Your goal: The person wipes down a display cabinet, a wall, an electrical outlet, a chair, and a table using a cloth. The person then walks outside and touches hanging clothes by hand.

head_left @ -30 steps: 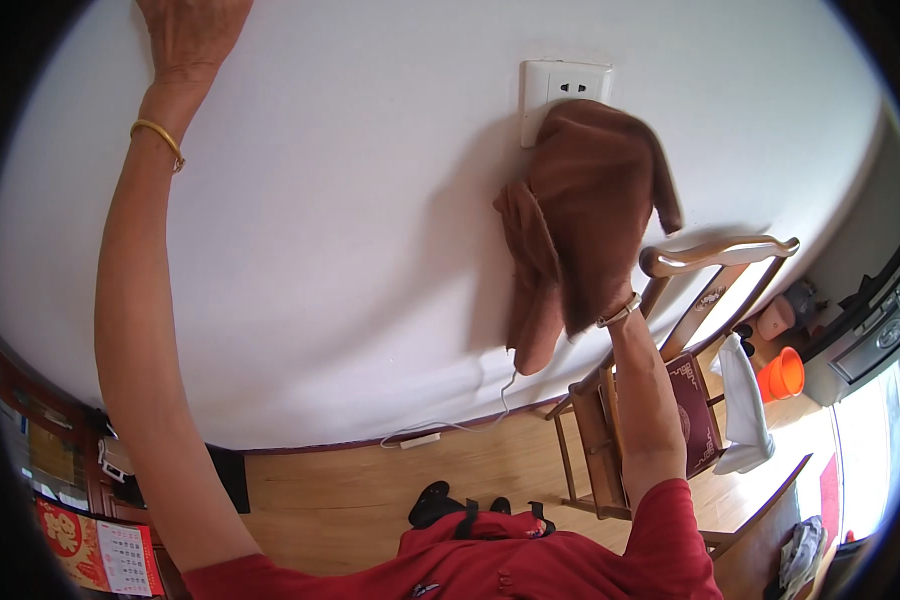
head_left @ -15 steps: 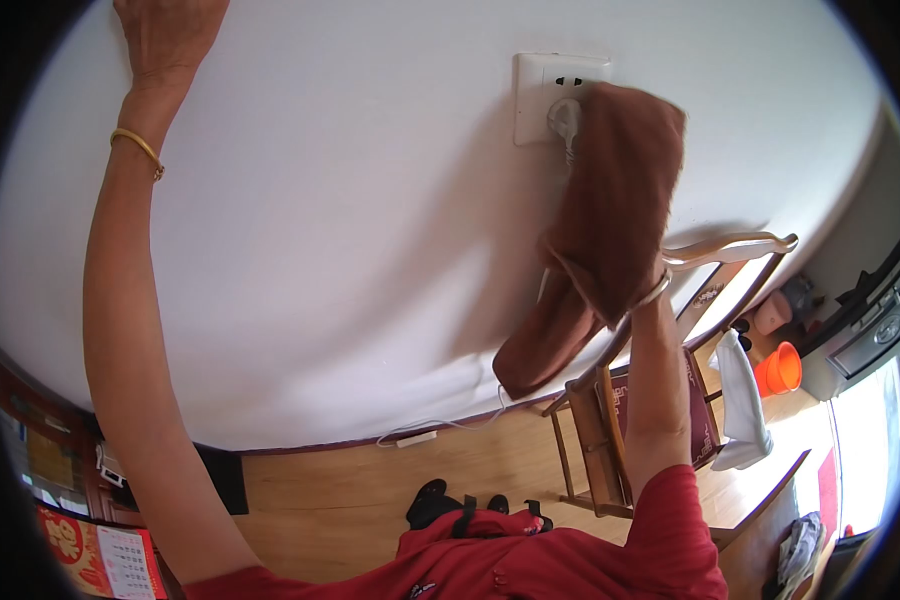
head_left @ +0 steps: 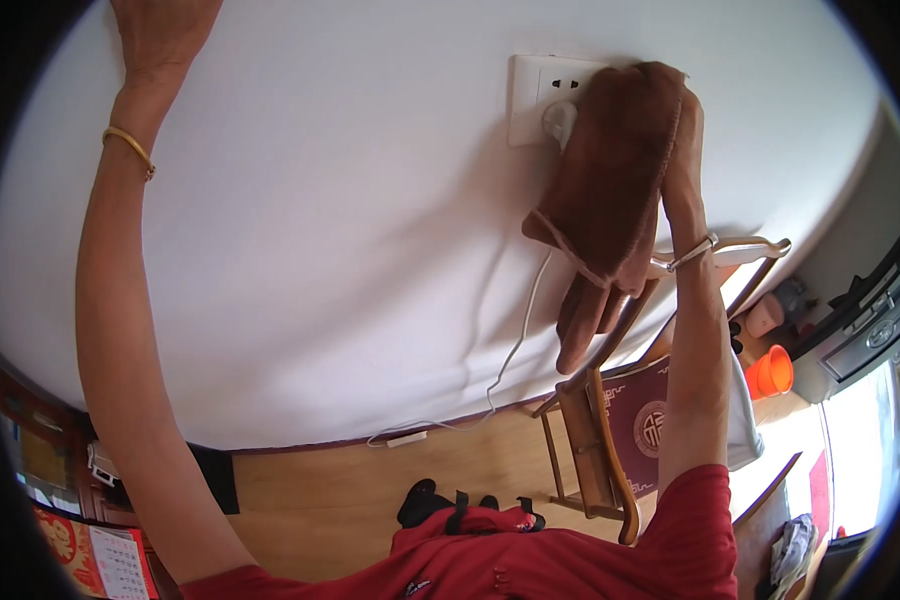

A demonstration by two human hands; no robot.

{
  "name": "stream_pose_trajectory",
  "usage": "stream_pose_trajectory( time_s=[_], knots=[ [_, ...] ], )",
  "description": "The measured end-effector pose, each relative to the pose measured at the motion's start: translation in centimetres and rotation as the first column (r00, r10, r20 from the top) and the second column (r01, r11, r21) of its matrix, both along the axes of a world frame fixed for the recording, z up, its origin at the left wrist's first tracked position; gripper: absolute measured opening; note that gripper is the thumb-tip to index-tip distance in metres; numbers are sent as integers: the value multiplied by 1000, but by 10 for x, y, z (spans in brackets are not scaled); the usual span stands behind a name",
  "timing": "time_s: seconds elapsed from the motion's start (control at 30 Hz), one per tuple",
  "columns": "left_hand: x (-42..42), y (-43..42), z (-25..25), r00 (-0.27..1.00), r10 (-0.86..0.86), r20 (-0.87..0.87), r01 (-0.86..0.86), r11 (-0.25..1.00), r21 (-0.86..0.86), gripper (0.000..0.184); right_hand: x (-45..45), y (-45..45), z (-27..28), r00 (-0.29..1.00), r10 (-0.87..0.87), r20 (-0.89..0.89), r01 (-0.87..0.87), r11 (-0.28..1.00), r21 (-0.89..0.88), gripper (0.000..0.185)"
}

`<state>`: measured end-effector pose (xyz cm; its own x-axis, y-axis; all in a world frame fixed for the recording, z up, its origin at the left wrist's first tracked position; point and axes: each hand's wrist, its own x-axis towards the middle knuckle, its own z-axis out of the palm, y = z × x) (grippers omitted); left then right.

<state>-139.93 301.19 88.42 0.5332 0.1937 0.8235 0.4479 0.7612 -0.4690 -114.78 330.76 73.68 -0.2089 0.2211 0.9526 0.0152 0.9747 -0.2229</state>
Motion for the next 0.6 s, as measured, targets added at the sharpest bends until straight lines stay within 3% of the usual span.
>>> stream_pose_trajectory(
  time_s=[0.1,0.2,0.37,0.43,0.6],
  knots=[
    [5,0,-2,997,-74,18,74,997,-17,38,13,-9,4,998,16,68,-11,998,-66,16],
    [8,0,-3,996,-89,21,89,996,-23,37,10,-32,24,969,-132,208,187,945,-270,19],
    [4,-1,-2,996,-90,8,90,995,-42,37,-15,-17,33,976,-82,201,74,996,50,17],
    [5,-2,-2,995,-96,11,97,994,-45,38,-16,-13,37,979,-78,187,62,994,90,18],
    [5,-3,-3,996,-89,0,89,995,-37,38,3,-9,31,983,-94,158,125,971,-202,21]
  ],
)
